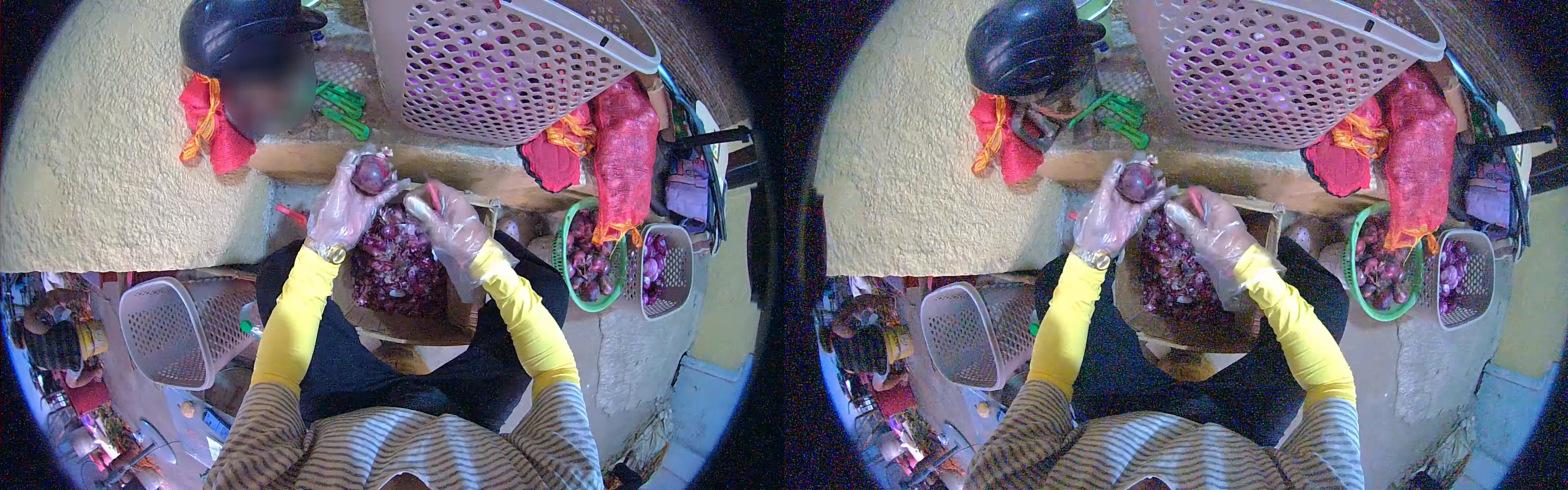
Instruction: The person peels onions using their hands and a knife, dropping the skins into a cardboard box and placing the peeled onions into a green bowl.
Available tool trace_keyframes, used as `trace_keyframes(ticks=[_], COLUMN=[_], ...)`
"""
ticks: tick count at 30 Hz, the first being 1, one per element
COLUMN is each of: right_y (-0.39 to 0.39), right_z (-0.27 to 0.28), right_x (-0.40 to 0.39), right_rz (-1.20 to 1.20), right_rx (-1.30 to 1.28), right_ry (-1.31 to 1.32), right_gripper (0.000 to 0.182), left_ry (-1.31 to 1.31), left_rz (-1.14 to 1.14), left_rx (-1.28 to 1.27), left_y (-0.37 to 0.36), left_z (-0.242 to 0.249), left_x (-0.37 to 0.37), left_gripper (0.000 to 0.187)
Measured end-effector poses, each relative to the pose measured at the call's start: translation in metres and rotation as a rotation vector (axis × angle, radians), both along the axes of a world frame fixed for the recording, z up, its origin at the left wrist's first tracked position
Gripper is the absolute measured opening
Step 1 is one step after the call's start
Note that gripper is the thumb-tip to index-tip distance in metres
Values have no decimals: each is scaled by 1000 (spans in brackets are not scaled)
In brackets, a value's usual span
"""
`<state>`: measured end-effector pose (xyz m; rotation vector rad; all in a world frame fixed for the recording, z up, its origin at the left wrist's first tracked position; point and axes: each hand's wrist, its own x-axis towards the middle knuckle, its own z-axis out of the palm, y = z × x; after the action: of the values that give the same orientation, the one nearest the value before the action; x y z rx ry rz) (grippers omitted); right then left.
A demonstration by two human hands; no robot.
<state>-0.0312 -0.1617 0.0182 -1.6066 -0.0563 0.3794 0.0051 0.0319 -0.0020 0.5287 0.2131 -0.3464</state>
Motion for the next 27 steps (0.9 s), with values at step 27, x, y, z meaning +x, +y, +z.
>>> trace_keyframes(ticks=[27], right_y=[-7], right_z=[13], right_x=[17], right_rz=[-24], right_rx=[-764], right_ry=[-402], right_gripper=[61], left_ry=[-143], left_rz=[-130], left_rx=[115], left_y=[-23], left_z=[2], left_x=[-13], left_gripper=[35])
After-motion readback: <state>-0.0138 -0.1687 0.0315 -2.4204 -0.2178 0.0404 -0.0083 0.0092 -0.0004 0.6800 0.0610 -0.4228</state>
